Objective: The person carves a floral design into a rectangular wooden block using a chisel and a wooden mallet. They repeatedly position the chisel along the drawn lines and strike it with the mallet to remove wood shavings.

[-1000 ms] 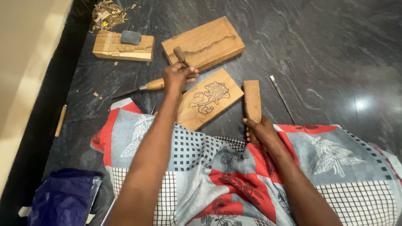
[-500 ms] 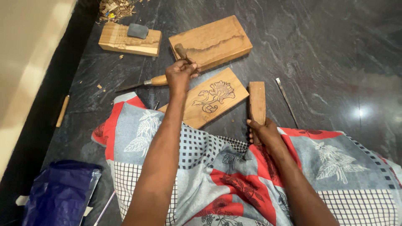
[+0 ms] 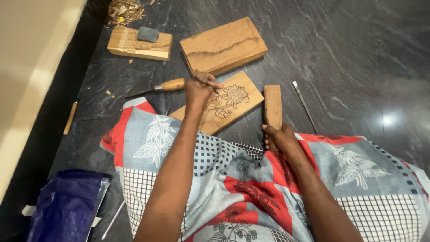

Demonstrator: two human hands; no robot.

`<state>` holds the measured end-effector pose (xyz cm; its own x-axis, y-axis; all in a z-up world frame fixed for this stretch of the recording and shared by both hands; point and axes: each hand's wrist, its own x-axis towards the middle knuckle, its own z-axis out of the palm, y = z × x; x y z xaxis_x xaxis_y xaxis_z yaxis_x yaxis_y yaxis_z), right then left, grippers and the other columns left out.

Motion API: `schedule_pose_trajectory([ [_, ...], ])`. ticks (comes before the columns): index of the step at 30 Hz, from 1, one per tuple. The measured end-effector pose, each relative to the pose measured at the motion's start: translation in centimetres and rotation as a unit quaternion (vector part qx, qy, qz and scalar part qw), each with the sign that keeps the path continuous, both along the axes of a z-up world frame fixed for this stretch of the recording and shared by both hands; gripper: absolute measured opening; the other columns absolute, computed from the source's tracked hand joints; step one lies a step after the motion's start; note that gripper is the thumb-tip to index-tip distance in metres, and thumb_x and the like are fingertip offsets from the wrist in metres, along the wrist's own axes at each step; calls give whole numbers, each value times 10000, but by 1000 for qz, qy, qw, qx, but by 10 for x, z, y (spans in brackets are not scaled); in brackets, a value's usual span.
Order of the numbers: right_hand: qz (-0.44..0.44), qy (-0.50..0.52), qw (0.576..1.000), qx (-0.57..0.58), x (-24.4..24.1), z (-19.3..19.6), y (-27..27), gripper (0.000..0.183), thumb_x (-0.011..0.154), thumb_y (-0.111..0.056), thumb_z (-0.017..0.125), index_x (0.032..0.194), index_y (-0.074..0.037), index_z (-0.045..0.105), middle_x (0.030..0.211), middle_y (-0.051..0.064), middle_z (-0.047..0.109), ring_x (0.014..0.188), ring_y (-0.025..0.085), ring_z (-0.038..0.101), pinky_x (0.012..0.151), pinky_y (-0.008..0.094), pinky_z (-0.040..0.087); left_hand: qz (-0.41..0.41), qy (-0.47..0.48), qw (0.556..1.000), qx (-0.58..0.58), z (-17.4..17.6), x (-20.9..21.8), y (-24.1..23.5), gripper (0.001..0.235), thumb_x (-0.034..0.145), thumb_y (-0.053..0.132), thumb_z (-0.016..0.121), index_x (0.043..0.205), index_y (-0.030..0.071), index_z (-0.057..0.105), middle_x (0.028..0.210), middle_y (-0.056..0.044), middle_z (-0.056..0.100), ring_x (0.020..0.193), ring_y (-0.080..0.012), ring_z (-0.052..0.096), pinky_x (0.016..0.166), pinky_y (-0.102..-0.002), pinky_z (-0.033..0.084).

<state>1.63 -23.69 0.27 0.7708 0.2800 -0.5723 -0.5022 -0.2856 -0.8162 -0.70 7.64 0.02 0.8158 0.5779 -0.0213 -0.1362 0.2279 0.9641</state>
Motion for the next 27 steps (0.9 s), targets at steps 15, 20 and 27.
schedule_pose_trajectory([
  [15, 8, -24, 999, -20, -1, 0, 0, 338, 885, -222, 740, 1073, 11, 584, 710, 70, 616, 531, 167, 580, 461, 336, 515, 95, -51, 974, -201, 19, -23, 21, 268, 876, -53, 566, 1133, 8, 611, 848, -95, 679, 795, -229, 725, 675, -342, 605],
  [20, 4, -23, 999, -23, -2, 0, 0, 319, 878, -213, 738, 1073, -4, 598, 704, 63, 617, 528, 162, 577, 455, 333, 506, 78, -51, 973, -213, 26, -24, 19, 172, 905, -27, 618, 1075, -6, 628, 906, -109, 705, 854, -238, 736, 753, -364, 627],
  [27, 10, -27, 999, -18, -2, -2, 1, 323, 887, -211, 734, 1067, 19, 597, 704, 69, 615, 527, 163, 579, 452, 334, 511, 106, -34, 993, -40, 22, -17, 8, 159, 849, -133, 666, 961, -21, 671, 908, -120, 773, 809, -181, 739, 664, -258, 572],
])
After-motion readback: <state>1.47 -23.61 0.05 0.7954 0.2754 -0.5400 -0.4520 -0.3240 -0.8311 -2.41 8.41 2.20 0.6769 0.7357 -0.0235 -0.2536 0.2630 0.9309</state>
